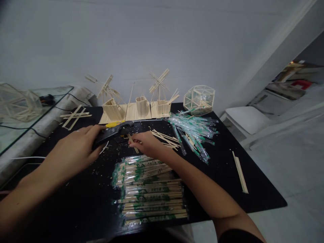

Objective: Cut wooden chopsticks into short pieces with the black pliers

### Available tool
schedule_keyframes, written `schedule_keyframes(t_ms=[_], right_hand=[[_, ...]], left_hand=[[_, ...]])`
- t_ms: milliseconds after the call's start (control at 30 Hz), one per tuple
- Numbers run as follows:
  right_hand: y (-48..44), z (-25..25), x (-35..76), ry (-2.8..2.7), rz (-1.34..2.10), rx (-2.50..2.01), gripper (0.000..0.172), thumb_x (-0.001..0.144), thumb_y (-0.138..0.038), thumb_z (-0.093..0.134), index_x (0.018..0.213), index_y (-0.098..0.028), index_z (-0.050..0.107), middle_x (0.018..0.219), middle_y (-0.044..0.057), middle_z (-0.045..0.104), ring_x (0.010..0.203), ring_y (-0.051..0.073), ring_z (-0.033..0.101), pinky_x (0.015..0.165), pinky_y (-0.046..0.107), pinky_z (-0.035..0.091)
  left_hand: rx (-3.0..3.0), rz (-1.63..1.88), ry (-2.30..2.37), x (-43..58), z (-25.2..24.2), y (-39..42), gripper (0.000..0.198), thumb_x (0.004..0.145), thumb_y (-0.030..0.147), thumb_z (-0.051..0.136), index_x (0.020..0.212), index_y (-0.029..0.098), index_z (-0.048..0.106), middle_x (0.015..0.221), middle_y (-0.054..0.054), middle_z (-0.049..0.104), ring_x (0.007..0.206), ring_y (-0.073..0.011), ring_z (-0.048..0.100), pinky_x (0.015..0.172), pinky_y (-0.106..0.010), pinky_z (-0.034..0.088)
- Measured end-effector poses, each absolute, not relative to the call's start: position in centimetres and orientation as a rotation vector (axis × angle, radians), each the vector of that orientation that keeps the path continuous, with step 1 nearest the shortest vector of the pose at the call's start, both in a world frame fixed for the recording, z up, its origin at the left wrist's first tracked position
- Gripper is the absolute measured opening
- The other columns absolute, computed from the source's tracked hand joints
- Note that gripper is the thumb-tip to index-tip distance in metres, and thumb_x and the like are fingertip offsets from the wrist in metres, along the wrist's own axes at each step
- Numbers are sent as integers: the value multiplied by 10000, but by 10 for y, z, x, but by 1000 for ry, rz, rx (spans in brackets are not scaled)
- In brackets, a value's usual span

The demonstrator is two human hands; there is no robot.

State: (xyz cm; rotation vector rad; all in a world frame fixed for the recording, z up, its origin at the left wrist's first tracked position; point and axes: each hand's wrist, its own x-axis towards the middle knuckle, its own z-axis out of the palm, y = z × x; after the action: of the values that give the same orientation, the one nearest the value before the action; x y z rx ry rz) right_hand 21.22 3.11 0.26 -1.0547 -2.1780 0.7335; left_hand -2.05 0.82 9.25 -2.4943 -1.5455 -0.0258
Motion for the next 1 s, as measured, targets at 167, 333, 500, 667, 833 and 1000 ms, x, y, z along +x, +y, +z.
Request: schedule_keyframes(t_ms=[167,333,500,667,833,1000], right_hand=[[32,3,212,-2214,684,-1062,62,918,-181,702,889,-159,752,778,21,746,717,136,646,680,221,362],[32,3,212,-2210,672,-1069,46,906,-168,708,887,-165,750,775,16,748,717,140,648,679,223,362],[33,3,211,-2233,645,-1070,52,905,-168,707,865,-163,740,753,12,737,702,140,641,670,223,359],[31,6,209,-2244,624,-1073,66,899,-143,705,842,-155,737,742,19,730,704,145,641,674,227,362],[29,7,208,-2251,636,-1091,73,915,-149,686,863,-151,738,741,22,727,695,143,631,674,224,367],[28,4,205,-2227,643,-1124,62,916,-156,693,900,-155,752,805,42,762,744,152,664,702,227,391]], left_hand=[[-2474,-8,-1446,-17,90,5,326,888,280,489,1144,118,608,993,-174,682,901,-338,673,782,-439,513],[-2460,37,-1402,-15,89,5,312,897,283,491,1134,118,610,951,-159,678,870,-341,679,767,-437,515],[-2456,79,-1418,-15,87,5,318,898,279,493,1151,126,611,885,-148,675,791,-331,684,720,-422,506],[-2478,105,-1458,-18,86,5,310,891,233,453,1153,143,593,859,-143,684,714,-324,691,630,-401,488],[-2450,136,-1590,-19,88,2,348,857,146,410,1148,184,597,843,-134,714,612,-314,681,503,-370,400],[-2417,155,-1644,-20,89,1,305,848,158,443,1090,234,612,820,-105,738,551,-277,657,470,-339,331]])
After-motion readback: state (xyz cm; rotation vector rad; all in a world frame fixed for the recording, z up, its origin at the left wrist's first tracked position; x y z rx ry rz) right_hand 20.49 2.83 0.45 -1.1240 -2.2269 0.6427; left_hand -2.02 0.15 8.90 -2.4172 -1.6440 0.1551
